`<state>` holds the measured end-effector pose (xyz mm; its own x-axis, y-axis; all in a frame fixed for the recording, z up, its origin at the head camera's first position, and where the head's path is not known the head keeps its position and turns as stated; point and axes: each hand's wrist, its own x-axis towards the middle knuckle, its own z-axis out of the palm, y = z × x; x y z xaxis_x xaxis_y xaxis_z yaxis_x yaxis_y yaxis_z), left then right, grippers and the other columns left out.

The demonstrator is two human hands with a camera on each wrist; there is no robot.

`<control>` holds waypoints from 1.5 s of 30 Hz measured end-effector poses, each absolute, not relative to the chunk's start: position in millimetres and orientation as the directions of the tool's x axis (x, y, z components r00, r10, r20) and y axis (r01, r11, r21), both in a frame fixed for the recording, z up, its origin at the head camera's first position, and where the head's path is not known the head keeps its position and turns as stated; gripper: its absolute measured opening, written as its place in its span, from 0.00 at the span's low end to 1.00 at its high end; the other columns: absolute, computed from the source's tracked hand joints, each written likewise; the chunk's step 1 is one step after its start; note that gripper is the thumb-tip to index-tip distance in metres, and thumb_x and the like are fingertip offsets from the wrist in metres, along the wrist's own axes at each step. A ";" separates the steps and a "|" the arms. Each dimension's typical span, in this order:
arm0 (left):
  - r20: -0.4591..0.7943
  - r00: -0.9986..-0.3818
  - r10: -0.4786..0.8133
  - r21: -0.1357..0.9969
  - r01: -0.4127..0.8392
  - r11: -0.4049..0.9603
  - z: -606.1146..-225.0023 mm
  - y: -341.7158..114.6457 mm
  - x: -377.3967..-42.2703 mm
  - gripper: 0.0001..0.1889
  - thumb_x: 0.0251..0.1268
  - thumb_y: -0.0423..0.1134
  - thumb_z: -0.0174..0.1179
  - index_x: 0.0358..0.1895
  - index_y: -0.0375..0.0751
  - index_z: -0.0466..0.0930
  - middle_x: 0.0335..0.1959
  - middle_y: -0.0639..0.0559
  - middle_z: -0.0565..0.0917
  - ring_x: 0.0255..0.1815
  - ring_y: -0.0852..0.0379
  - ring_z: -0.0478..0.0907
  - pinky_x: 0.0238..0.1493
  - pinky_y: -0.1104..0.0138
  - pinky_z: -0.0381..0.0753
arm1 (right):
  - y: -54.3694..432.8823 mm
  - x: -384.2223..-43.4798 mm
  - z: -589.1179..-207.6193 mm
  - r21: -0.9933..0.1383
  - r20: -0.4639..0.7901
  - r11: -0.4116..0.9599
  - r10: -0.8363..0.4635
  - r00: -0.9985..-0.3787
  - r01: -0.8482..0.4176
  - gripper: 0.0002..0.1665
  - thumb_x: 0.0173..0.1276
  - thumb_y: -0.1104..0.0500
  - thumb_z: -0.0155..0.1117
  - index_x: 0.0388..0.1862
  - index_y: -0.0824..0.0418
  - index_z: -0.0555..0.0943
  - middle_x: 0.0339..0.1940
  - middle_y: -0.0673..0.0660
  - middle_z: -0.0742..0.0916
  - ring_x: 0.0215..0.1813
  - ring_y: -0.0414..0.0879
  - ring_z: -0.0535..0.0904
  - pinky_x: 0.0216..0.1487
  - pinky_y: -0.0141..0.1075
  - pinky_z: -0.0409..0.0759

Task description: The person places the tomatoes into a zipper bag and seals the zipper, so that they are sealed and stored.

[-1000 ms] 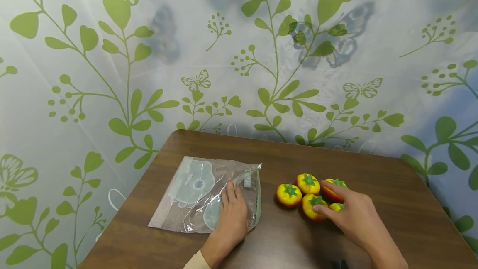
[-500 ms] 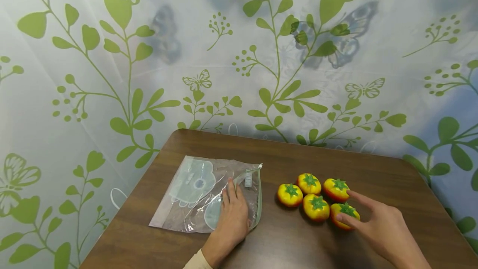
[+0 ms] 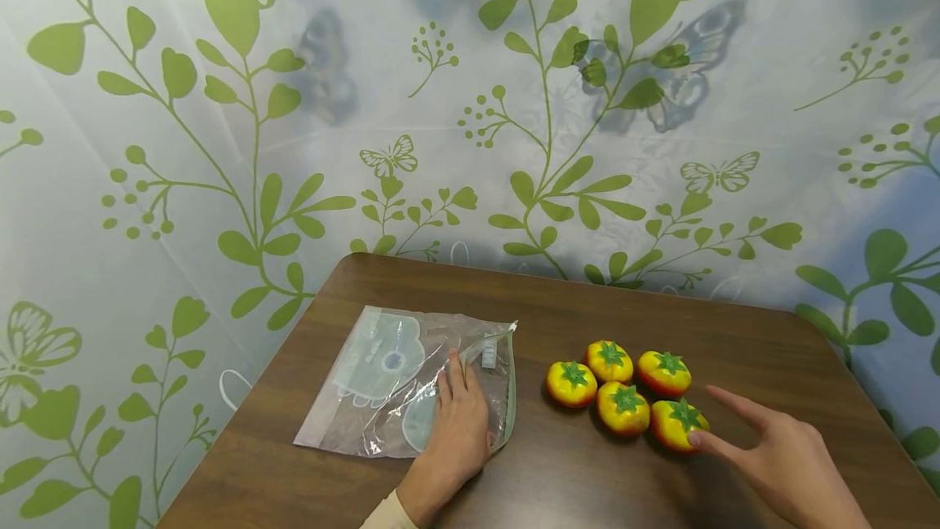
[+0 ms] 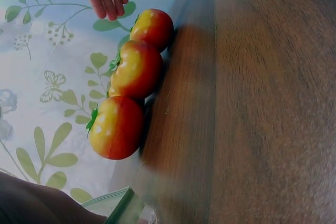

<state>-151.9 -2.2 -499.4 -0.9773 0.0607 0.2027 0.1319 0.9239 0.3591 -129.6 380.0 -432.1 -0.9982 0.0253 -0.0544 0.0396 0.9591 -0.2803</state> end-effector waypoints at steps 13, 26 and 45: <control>0.213 -0.975 0.066 0.333 0.136 0.933 -498.5 -2.3 -151.5 0.53 0.44 0.33 0.85 0.76 0.17 0.67 0.82 0.19 0.61 0.74 0.17 0.72 0.64 0.38 0.84 | 398.2 -135.1 -460.2 -0.351 -0.163 0.932 0.032 -0.986 0.088 0.56 0.74 0.26 0.68 0.79 0.70 0.73 0.71 0.84 0.76 0.64 0.88 0.75 0.49 0.69 0.82; 0.195 -0.978 0.076 0.352 0.142 0.925 -498.3 -2.5 -152.3 0.55 0.44 0.34 0.86 0.76 0.17 0.66 0.83 0.19 0.59 0.75 0.16 0.70 0.65 0.37 0.84 | 396.8 -144.5 -480.9 -0.479 -0.263 0.862 0.040 -0.964 0.167 0.60 0.72 0.27 0.70 0.83 0.72 0.68 0.76 0.80 0.73 0.74 0.82 0.73 0.56 0.63 0.87; 0.172 -0.982 0.078 0.379 0.139 0.915 -497.6 -3.5 -152.2 0.52 0.49 0.32 0.83 0.77 0.17 0.65 0.84 0.20 0.58 0.76 0.16 0.69 0.65 0.36 0.83 | 397.8 -149.7 -499.5 -0.515 -0.236 0.844 0.027 -0.971 0.149 0.59 0.73 0.31 0.72 0.83 0.72 0.67 0.75 0.83 0.73 0.71 0.81 0.77 0.55 0.58 0.88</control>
